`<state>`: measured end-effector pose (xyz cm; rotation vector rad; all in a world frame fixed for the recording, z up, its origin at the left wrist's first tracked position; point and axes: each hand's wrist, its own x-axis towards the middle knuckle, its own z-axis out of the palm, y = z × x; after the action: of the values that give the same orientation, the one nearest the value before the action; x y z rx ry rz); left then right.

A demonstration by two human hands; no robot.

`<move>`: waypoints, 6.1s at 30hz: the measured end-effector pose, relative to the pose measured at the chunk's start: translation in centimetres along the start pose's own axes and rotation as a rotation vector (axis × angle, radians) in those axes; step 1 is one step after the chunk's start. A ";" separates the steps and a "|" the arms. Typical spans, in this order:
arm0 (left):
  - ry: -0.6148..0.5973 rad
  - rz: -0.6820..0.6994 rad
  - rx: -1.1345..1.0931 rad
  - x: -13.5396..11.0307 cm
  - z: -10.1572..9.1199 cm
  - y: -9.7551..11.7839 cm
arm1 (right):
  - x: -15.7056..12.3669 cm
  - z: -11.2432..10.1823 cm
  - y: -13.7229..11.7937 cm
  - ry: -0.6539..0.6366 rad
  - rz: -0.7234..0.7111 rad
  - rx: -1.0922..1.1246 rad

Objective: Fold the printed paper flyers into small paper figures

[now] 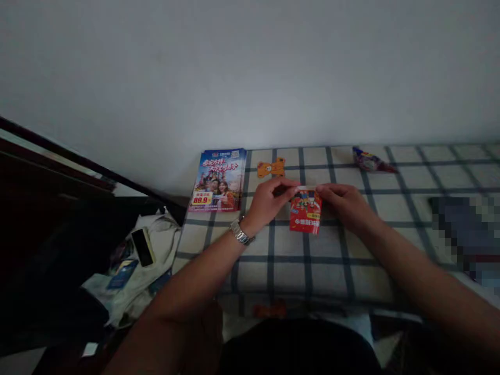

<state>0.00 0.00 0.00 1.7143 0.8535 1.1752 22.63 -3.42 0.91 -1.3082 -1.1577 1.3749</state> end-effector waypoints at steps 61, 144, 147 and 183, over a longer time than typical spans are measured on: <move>-0.013 -0.119 -0.115 0.3 -0.3 -0.6 | 0.1 -0.9 0.2 -0.111 -0.098 -0.194; -0.072 0.003 0.027 0.3 -0.4 -0.6 | 0.7 -1.0 0.2 0.011 -0.088 -0.080; -0.045 -0.003 0.005 0.3 -0.5 -0.6 | 0.7 -0.9 0.1 -0.019 -0.062 -0.045; -0.030 -0.030 0.027 0.3 -0.7 -0.5 | 0.2 -1.3 0.4 -0.118 -0.072 -0.216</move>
<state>-0.62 0.69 -0.21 1.7311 0.8776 1.1198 23.95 -3.21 0.50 -1.3341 -1.4527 1.3170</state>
